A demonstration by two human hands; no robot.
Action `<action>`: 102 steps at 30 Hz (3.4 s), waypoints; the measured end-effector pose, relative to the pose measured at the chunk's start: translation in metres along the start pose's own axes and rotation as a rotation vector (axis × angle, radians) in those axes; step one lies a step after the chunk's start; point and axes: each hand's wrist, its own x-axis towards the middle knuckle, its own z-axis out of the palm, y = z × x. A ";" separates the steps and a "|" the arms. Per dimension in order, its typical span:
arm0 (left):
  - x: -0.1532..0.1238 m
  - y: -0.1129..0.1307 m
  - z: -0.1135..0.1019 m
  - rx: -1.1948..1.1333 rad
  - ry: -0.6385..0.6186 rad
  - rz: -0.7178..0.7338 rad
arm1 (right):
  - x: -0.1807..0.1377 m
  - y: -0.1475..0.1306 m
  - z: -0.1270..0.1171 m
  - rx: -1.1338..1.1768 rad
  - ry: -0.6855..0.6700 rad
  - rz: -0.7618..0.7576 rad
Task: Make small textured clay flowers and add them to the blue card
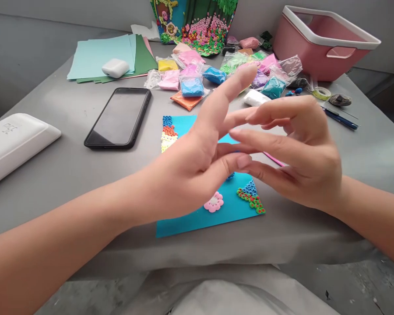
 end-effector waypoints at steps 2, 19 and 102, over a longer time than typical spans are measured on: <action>-0.003 0.000 -0.001 -0.001 -0.036 0.001 | 0.000 0.000 0.000 0.029 0.008 -0.023; 0.009 -0.006 -0.014 -0.081 -0.017 -0.158 | 0.003 -0.004 -0.014 0.084 0.014 0.058; 0.011 -0.021 -0.021 0.431 -0.098 -0.015 | -0.014 0.055 -0.055 -0.247 -0.614 0.493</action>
